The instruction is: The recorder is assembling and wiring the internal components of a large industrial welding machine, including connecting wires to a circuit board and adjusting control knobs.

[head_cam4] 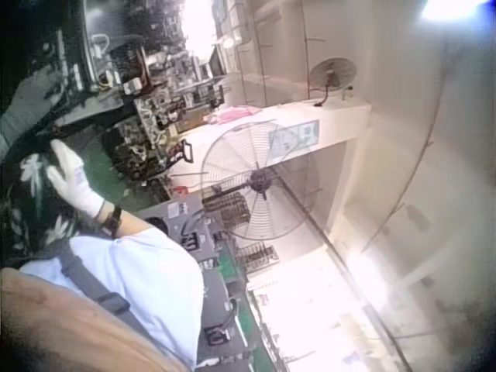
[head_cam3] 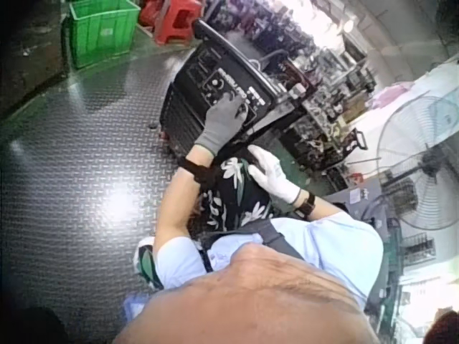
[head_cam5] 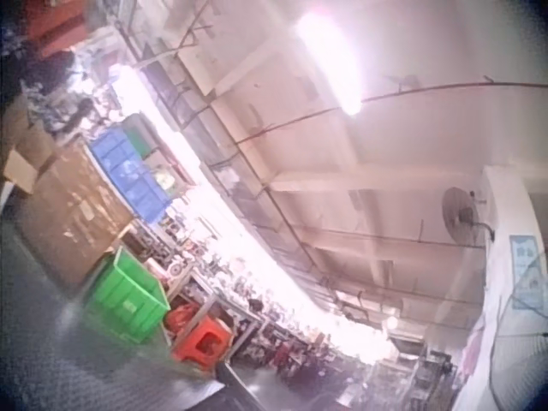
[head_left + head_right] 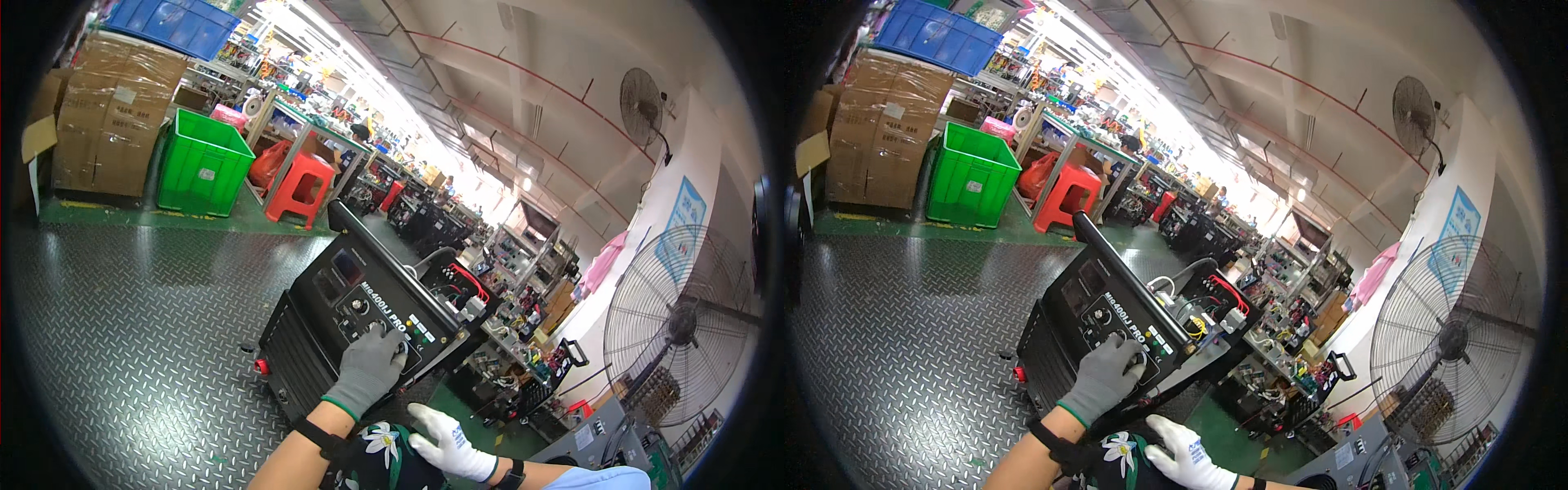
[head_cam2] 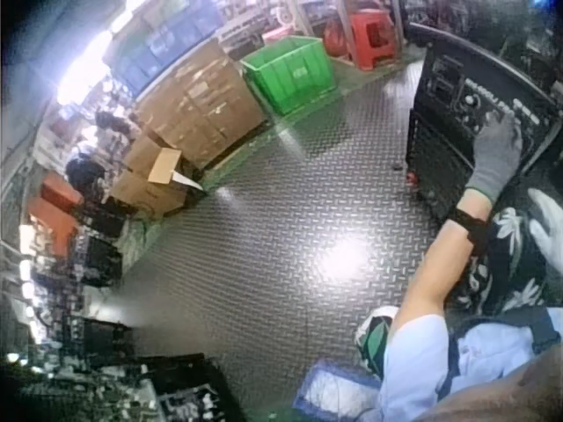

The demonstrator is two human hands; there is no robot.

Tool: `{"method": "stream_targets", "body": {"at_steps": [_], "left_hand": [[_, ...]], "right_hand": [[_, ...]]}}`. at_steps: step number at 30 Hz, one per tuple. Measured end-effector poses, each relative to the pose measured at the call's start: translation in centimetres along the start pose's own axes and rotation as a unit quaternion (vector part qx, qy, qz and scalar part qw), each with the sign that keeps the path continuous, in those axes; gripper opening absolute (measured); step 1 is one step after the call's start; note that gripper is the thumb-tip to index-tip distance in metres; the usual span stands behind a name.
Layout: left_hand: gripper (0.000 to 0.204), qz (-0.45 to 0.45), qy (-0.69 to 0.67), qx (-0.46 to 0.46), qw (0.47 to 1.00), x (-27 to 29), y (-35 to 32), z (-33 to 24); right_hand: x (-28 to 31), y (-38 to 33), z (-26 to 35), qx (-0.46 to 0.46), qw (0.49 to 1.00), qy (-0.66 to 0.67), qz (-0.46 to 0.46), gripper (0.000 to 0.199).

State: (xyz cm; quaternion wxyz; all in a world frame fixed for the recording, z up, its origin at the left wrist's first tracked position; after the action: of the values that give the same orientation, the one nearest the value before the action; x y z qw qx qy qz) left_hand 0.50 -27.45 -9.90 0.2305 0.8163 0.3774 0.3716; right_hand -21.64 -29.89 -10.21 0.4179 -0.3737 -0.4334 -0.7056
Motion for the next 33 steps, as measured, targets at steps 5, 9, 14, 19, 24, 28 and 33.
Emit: {"method": "stream_targets", "body": {"at_steps": [5, 9, 14, 19, 24, 28, 33], "left_hand": [[0.046, 0.015, -0.029, -0.005, 0.999, 1.4, -0.8, -0.1], [0.050, 0.008, -0.011, 0.039, 0.999, 0.4, -0.6, -0.3], [0.048, -0.003, 0.068, -0.099, 0.993, 0.5, -0.1, -0.8], [0.042, -0.005, -0.051, 0.020, 0.998, 1.6, -0.8, -0.7], [0.043, 0.006, -0.004, -0.049, 0.999, 1.3, -0.6, -0.6], [0.045, -0.033, 0.041, -0.141, 0.989, 1.2, -0.5, -0.1], [0.048, -0.007, 0.020, -0.064, 0.998, 1.7, -0.9, 0.5]], "right_hand": [[-1.2, -0.7, 0.0, -0.007, 0.998, 0.051, -0.021, 0.045], [-2.1, -0.9, 0.6, 0.018, 0.997, 0.045, -0.057, 0.040], [-2.5, -0.9, 0.7, 0.017, 0.996, 0.054, -0.066, 0.039], [-2.6, -0.9, 0.9, 0.018, 0.997, 0.052, -0.061, 0.039], [-2.8, -0.8, 1.1, 0.031, 0.996, 0.055, -0.068, 0.038], [-3.0, -0.7, 1.1, 0.027, 0.996, 0.051, -0.066, 0.037], [-3.0, -0.7, 1.0, 0.030, 0.996, 0.055, -0.064, 0.037]]}}
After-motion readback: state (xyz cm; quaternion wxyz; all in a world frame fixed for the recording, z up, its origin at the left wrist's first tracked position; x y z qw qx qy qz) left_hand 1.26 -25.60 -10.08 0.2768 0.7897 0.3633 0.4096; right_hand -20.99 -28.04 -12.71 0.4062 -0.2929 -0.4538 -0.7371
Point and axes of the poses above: each hand's wrist, its own y-axis towards the middle knuckle, its own x-axis out of the back of the hand, z = x × y, the point moved 3 cm from there along y, towards the middle knuckle, and after that the axes turned 9 degrees about y, right-handed, at the moved point
